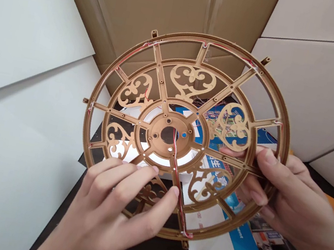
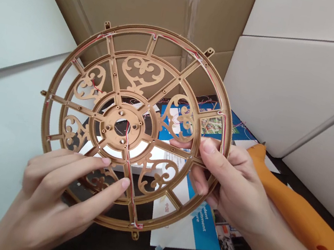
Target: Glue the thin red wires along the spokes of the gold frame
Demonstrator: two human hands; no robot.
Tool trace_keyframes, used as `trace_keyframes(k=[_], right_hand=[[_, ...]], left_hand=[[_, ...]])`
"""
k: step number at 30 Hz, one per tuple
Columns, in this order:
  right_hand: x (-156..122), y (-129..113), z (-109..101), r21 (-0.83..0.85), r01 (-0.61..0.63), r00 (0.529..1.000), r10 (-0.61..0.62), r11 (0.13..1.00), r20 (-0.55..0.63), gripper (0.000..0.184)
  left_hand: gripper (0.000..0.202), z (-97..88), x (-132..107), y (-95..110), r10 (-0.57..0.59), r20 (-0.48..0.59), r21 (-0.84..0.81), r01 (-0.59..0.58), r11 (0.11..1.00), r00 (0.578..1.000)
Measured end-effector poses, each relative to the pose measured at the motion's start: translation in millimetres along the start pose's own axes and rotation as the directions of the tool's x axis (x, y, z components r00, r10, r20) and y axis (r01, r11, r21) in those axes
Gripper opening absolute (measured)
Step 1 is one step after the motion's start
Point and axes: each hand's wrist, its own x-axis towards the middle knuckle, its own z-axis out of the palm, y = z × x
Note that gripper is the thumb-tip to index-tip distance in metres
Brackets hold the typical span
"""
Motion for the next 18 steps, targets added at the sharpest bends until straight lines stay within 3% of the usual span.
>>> trace_keyframes(k=[5, 18], right_hand=[[1.3, -0.8, 1.8, 0.019, 0.007, 1.000, -0.007, 1.000, 0.012, 0.034], [1.7, 0.9, 2.0, 0.029, -0.008, 1.000, 0.008, 1.000, 0.002, 0.032]], left_hand=[[0.034, -0.7, 0.6, -0.9, 0.006, 0.011, 0.004, -0.006, 1.000, 1.000], [0.036, -2.1, 0.6, -1.9, 0.004, 0.025, 0.011, -0.004, 1.000, 1.000]])
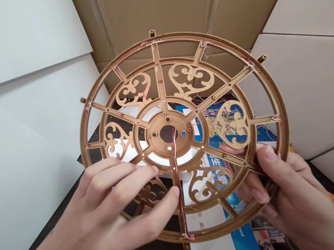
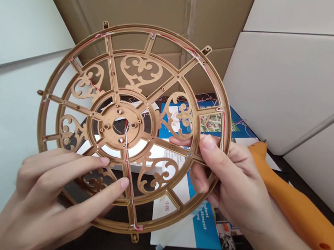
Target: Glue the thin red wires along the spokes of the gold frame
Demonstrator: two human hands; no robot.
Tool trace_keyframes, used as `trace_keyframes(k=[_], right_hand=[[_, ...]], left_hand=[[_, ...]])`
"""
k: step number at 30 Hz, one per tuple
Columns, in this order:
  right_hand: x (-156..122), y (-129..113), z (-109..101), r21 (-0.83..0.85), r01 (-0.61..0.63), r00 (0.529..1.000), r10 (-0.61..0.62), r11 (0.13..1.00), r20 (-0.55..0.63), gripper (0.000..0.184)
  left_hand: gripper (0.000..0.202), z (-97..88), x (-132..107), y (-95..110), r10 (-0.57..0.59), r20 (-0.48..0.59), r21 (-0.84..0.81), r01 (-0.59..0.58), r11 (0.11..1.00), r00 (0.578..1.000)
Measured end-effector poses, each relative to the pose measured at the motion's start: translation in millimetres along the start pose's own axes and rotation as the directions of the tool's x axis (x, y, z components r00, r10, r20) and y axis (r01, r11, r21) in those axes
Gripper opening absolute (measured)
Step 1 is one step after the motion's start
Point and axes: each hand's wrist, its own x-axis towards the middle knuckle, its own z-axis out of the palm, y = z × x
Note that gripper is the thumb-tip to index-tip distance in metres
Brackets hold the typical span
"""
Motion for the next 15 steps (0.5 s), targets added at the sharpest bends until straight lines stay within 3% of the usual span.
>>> trace_keyframes(k=[10, 15], right_hand=[[-0.9, -1.3, 2.2, 0.012, -0.001, 0.999, 0.001, 1.000, 0.039, 0.032], [0.0, -2.2, 3.4, 0.004, -0.008, 1.000, 0.008, 1.000, -0.020, 0.032]], left_hand=[[0.032, -3.1, 0.3, 0.6, 0.007, 0.035, -0.005, -0.007, 1.000, 0.999], [0.035, -4.7, -0.1, 0.2, 0.002, 0.056, -0.015, -0.002, 1.000, 0.998]])
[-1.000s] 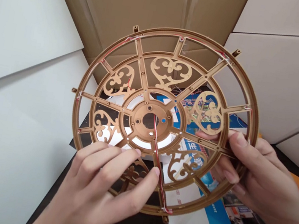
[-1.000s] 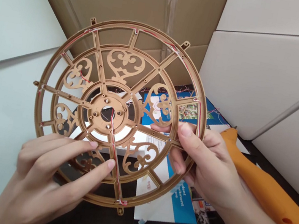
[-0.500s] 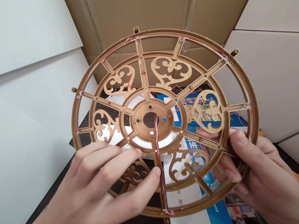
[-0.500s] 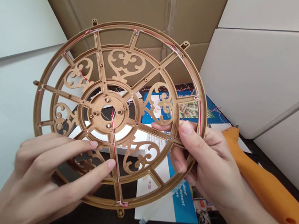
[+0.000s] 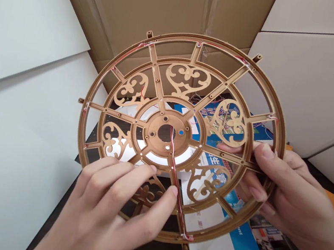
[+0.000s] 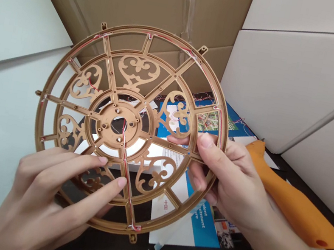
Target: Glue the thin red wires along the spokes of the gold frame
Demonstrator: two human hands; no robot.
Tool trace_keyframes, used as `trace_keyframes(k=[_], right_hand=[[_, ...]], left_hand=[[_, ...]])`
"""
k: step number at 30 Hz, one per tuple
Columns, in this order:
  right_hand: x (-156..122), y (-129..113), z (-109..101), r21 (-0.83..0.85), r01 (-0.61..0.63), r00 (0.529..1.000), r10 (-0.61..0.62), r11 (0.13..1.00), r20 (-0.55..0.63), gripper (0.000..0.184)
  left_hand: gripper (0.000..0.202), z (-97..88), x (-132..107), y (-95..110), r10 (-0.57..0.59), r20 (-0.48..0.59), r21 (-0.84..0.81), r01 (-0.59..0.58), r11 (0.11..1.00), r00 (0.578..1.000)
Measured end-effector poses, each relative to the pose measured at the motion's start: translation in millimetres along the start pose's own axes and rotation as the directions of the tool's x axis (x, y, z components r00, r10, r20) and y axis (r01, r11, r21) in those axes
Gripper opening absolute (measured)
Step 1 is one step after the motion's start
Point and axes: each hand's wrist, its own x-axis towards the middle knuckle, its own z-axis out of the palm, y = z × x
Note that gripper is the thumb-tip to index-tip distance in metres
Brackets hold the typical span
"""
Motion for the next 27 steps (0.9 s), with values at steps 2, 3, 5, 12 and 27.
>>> trace_keyframes(k=[2, 3, 5, 12, 27], right_hand=[[-0.3, -0.1, -0.3, -0.002, -0.001, 1.000, 0.001, 1.000, -0.013, 0.036], [-0.5, -0.2, -0.6, -0.006, 0.002, 1.000, -0.002, 1.000, -0.014, 0.036], [-1.3, -0.4, -1.3, -0.021, 0.010, 1.000, -0.011, 1.000, -0.022, 0.036], [-1.1, -0.2, -1.1, -0.018, 0.017, 1.000, -0.017, 1.000, -0.013, 0.039], [-0.1, -1.3, 0.0, 0.001, -0.006, 1.000, 0.006, 1.000, 0.007, 0.058]], left_hand=[[0.036, -0.4, 0.6, -0.4, 0.003, -0.002, 0.000, -0.003, 1.000, 1.000], [0.035, -0.6, 1.0, -0.7, 0.004, -0.005, 0.002, -0.004, 1.000, 1.000], [0.035, -1.2, 1.9, -1.2, 0.004, 0.003, 0.005, -0.004, 1.000, 1.000], [0.033, -4.4, 2.3, -0.8, 0.026, 0.026, 0.005, -0.026, 1.000, 0.999], [0.034, -5.5, 4.7, -0.2, 0.020, 0.028, 0.010, -0.020, 1.000, 0.999]])
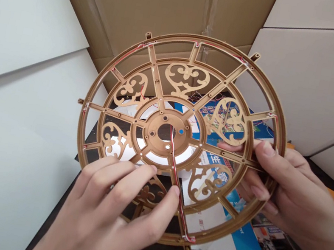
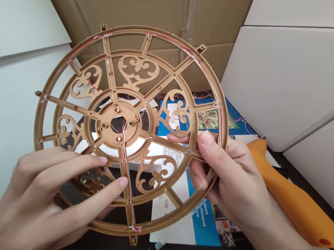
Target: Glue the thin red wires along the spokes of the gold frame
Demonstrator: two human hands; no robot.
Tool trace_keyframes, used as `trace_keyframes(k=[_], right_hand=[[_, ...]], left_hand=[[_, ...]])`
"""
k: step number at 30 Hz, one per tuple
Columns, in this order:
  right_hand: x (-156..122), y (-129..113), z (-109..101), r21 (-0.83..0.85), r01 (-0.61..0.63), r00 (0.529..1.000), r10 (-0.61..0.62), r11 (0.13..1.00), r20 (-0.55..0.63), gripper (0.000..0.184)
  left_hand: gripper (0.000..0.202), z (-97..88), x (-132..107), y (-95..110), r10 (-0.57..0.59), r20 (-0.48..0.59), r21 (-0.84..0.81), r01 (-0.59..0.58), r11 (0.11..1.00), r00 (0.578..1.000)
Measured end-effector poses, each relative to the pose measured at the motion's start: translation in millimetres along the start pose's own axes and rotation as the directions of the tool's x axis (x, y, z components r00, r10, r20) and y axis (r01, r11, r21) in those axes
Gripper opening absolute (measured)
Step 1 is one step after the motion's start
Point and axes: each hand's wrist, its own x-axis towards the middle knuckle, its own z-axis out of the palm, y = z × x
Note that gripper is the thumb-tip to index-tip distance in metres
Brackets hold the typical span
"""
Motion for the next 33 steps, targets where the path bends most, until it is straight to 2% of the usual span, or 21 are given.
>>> trace_keyframes(k=[7, 14, 19, 25, 29, 33], right_hand=[[-0.4, -0.8, -0.2, -0.026, -0.002, 1.000, 0.002, 1.000, 0.003, 0.060], [-1.5, -0.5, 1.7, 0.015, -0.002, 0.999, 0.002, 1.000, 0.033, 0.061], [0.2, -2.4, 4.9, 0.019, -0.005, 1.000, 0.005, 1.000, 0.017, 0.035], [2.2, -3.1, 6.3, 0.026, -0.012, 0.999, 0.011, 1.000, 0.040, 0.032], [2.3, -3.7, 5.3, 0.033, -0.008, 0.999, 0.006, 0.999, 0.042, 0.055], [1.3, -1.7, 2.6, 0.013, -0.025, 0.999, 0.025, 1.000, 0.042, 0.061]], left_hand=[[0.032, -4.1, 0.0, 2.1, 0.014, 0.033, -0.011, -0.013, 1.000, 0.999], [0.033, -5.1, 0.1, 1.5, 0.008, 0.038, 0.015, -0.009, 1.000, 0.999], [0.035, -3.5, -2.9, 3.1, -0.029, 0.058, -0.012, 0.030, 0.999, 0.998], [0.034, -3.8, -1.9, 4.8, -0.029, 0.075, -0.013, 0.030, 0.999, 0.997], [0.036, -4.4, 0.8, 5.9, -0.042, 0.067, -0.018, 0.044, 0.999, 0.997], [0.033, -5.6, 0.0, 5.7, -0.031, 0.059, -0.001, 0.031, 1.000, 0.998]])
